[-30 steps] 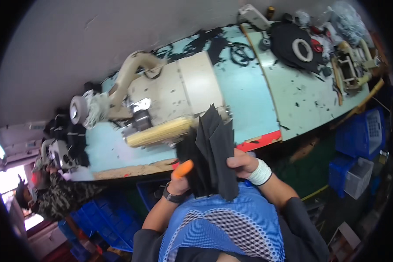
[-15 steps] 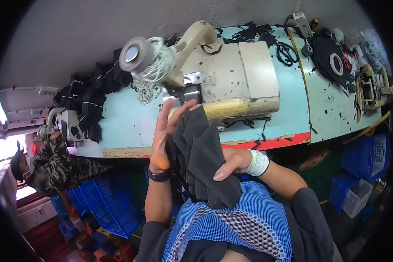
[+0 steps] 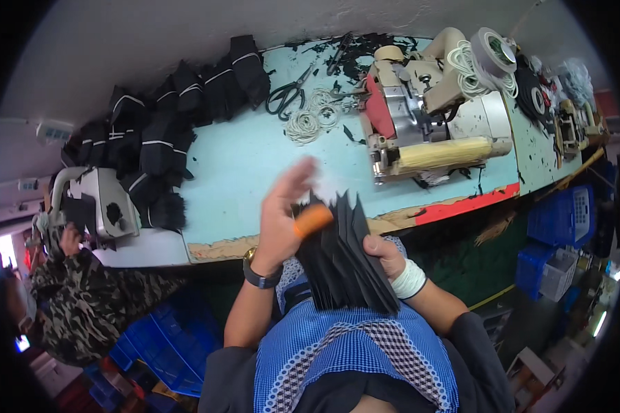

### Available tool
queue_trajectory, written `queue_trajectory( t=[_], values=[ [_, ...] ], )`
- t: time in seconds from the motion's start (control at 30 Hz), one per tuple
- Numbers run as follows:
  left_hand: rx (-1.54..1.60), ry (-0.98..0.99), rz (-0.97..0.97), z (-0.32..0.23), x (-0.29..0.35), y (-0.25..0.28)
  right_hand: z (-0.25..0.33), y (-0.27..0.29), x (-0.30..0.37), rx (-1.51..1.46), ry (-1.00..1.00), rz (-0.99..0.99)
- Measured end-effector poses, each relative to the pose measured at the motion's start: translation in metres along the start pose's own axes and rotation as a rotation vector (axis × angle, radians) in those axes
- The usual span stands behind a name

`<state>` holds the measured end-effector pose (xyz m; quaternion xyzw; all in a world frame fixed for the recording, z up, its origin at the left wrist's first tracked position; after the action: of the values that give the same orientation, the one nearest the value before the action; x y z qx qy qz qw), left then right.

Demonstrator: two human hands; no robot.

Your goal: The person feeds black material pieces through a machine, gathers the processed pieces into stacks, ties each bundle with cord, and places them into a container.

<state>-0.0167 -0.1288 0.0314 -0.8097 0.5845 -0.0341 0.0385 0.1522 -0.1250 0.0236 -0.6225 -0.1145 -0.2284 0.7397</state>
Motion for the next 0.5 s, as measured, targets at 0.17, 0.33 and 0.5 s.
queue_trajectory(
  t=[0.17,0.33,0.5],
  values=[
    [0.268,0.423,0.214,0.013,0.053,0.031,0.005,-0.033,-0.041,0.531,0.338,-0.281],
    [0.410,0.528,0.283,0.022,0.067,0.037,-0.015,-0.041,-0.060,0.502,0.380,-0.311],
    [0.423,0.609,0.171,0.039,0.066,0.063,-0.032,-0.051,-0.088,0.698,0.327,-0.306]
  ],
)
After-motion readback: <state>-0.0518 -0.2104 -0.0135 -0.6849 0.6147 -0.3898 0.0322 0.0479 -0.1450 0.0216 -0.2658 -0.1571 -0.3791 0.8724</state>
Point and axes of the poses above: each hand's wrist, its own x-axis away from the middle knuckle, its own y-axis out of the back of the hand, z = x × y, the point moved 5 cm from there along -x, towards the middle knuckle, and after that the axes turned 1 degree about x, right-handed, at the moved point
